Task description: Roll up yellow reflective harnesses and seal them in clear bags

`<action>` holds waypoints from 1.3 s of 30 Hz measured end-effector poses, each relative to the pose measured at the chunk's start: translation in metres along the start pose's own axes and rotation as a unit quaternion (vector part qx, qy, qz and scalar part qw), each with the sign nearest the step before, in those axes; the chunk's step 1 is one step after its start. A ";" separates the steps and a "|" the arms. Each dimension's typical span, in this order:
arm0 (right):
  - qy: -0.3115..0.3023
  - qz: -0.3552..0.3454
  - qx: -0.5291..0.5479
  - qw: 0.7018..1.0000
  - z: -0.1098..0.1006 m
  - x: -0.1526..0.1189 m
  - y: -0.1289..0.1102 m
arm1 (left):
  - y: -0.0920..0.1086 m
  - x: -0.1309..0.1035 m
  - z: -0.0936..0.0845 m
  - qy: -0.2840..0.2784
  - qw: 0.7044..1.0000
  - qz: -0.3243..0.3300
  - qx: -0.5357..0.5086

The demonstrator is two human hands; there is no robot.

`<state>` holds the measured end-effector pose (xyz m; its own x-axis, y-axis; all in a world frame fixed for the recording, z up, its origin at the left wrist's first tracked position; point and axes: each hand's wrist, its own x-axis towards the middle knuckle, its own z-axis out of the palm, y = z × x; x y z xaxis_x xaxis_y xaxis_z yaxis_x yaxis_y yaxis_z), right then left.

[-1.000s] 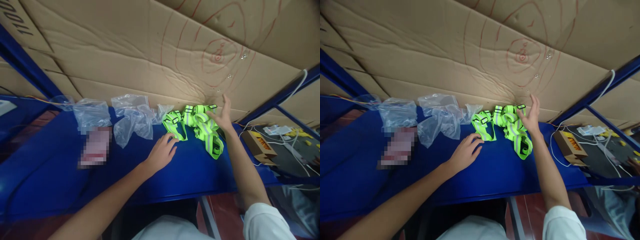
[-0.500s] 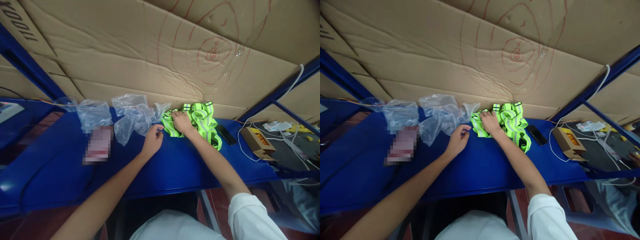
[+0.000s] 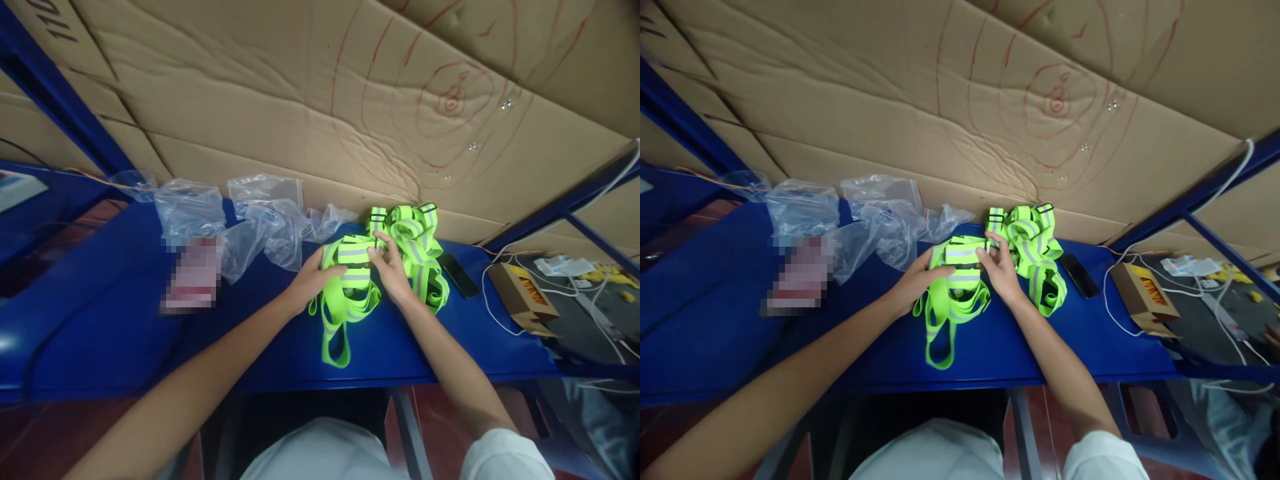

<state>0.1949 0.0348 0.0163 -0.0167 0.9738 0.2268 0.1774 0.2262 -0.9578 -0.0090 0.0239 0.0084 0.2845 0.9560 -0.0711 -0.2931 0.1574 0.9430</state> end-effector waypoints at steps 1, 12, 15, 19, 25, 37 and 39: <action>0.017 0.003 -0.003 1.000 0.000 -0.002 0.005 | 0.000 0.000 0.000 -0.005 0.999 -0.040 -0.032; 0.077 -0.067 -0.152 0.983 -0.010 -0.012 0.014 | -0.006 0.006 -0.004 -0.038 0.992 -0.087 -0.085; 0.012 -0.030 -0.117 0.993 -0.012 -0.014 0.003 | -0.002 0.003 0.001 0.003 0.992 -0.067 -0.110; -0.066 0.051 -0.056 0.995 -0.013 -0.015 -0.003 | 0.003 0.004 0.001 0.014 0.988 -0.075 -0.131; 0.065 0.167 0.137 0.974 -0.024 -0.008 -0.006 | 0.002 0.017 -0.014 0.153 0.986 -0.069 -0.011; 0.058 0.159 0.172 0.970 -0.002 -0.017 -0.004 | -0.001 -0.011 -0.001 0.005 0.838 0.278 0.470; 0.030 0.135 0.127 0.982 -0.001 -0.020 -0.002 | -0.002 -0.012 0.001 -0.026 0.853 0.251 0.457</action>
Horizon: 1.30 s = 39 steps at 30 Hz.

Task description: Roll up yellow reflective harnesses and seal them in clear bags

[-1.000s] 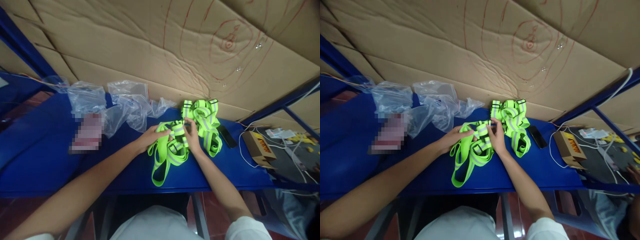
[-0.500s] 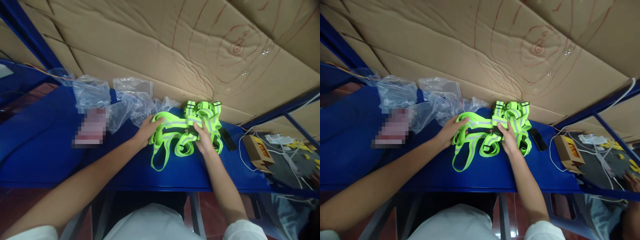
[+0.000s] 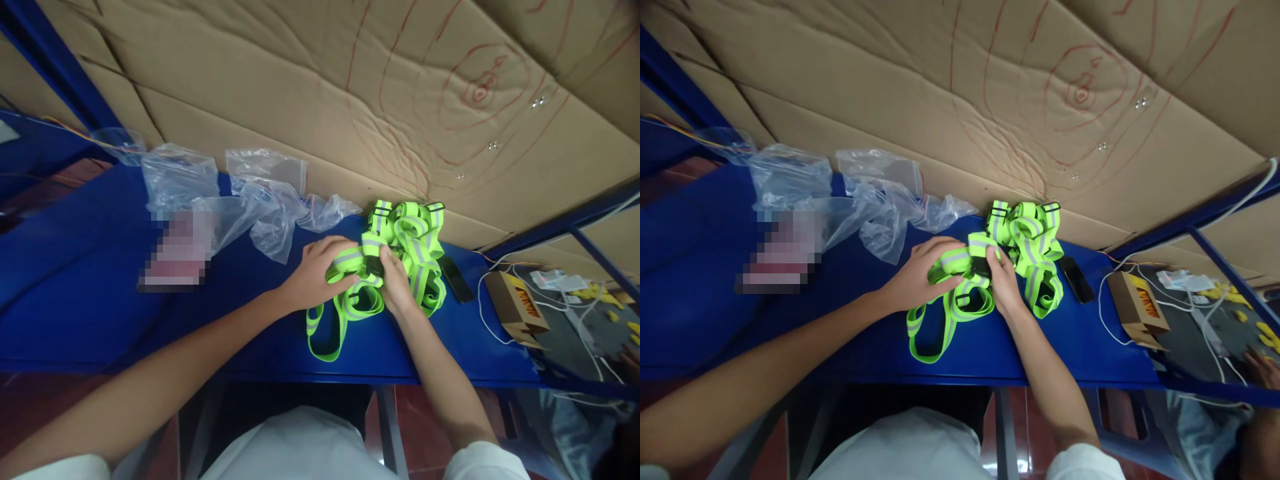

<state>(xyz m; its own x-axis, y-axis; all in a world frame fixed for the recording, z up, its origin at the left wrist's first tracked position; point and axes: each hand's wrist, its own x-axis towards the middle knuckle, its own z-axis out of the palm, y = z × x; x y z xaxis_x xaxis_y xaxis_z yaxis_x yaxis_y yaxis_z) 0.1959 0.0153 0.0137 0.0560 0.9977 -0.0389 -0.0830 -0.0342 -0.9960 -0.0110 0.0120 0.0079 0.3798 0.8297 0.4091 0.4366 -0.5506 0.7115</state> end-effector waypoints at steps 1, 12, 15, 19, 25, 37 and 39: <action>-0.014 -0.016 -0.036 0.999 0.000 -0.001 0.002 | -0.001 0.000 0.001 -0.009 1.000 -0.005 -0.006; 0.000 -0.206 -0.285 0.936 0.000 -0.011 0.001 | -0.011 0.000 0.007 0.023 1.000 -0.006 0.006; -0.087 -0.187 -0.243 0.948 0.002 -0.016 -0.001 | -0.013 0.000 0.007 0.072 0.997 0.014 -0.005; -0.159 -0.187 -0.266 0.932 0.005 -0.019 0.000 | -0.016 0.003 0.002 0.105 0.992 -0.011 -0.070; -0.136 -0.162 -0.200 0.957 0.002 -0.018 -0.006 | -0.010 0.007 -0.010 0.102 0.994 -0.016 0.047; -0.021 0.011 -0.078 0.997 -0.013 -0.003 -0.026 | -0.019 0.017 -0.006 0.081 0.906 -0.155 -0.385; -0.026 0.014 -0.112 0.993 -0.013 -0.006 -0.029 | -0.020 0.019 -0.004 0.104 0.893 -0.141 -0.414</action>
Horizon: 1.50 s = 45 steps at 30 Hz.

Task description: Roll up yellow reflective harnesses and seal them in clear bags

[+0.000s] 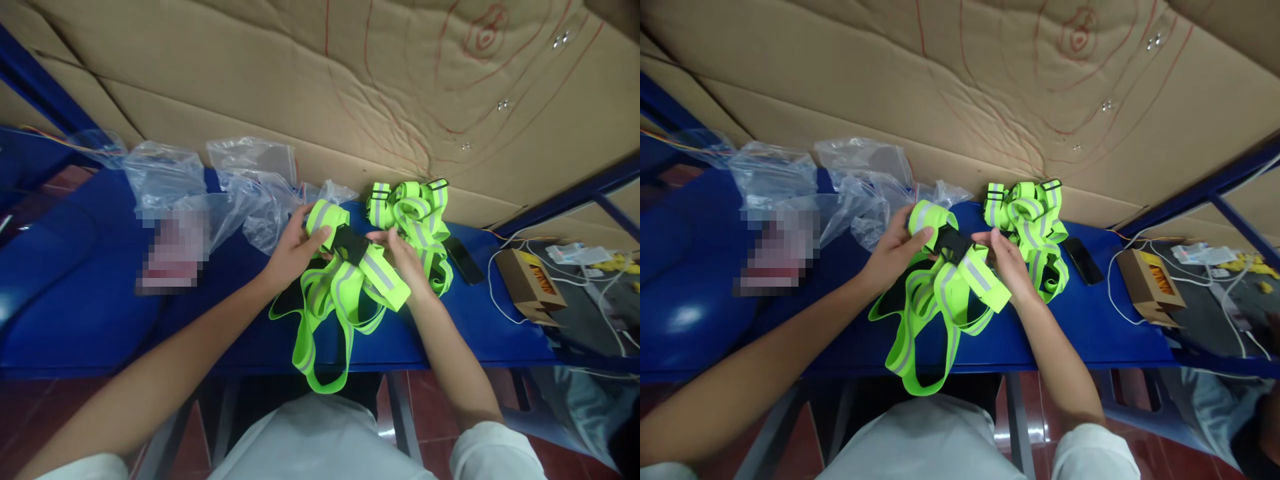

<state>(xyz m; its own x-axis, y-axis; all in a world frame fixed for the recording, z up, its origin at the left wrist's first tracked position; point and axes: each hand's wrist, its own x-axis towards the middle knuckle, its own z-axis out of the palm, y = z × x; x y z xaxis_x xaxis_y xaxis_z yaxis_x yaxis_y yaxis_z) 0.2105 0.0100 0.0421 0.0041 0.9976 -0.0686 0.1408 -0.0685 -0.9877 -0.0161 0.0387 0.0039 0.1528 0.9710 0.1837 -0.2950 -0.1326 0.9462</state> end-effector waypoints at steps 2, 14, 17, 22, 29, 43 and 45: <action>-0.018 -0.028 -0.044 0.998 0.001 -0.004 -0.004 | -0.002 -0.001 0.001 0.005 1.000 0.023 -0.004; -0.014 -0.141 -0.133 0.981 0.008 -0.006 0.003 | 0.017 -0.024 -0.001 -0.025 0.745 0.414 0.523; -0.070 -0.132 -0.085 0.985 0.012 -0.011 0.000 | 0.024 -0.029 0.007 -0.069 0.703 0.393 0.588; -0.069 -0.083 -0.029 0.994 0.014 -0.009 0.001 | 0.022 -0.026 0.006 -0.105 0.687 0.393 0.602; -0.071 -0.126 -0.145 0.979 0.014 -0.014 0.000 | 0.023 -0.027 0.004 -0.102 0.610 0.443 0.649; 0.028 -0.100 -0.087 0.991 -0.024 -0.024 -0.031 | 0.059 -0.015 0.000 -0.178 0.764 0.264 0.561; 0.079 -0.100 0.005 0.992 -0.048 -0.030 -0.042 | 0.078 -0.011 -0.010 -0.164 0.828 0.214 0.491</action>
<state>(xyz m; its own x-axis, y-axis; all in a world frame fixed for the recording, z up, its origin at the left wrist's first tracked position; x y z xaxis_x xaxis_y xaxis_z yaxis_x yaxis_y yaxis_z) 0.2518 -0.0170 0.0921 0.1321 0.9798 0.1503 0.1451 0.1309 -0.9807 -0.0500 0.0192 0.0735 0.5277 0.7083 0.4689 0.4967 -0.7051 0.5060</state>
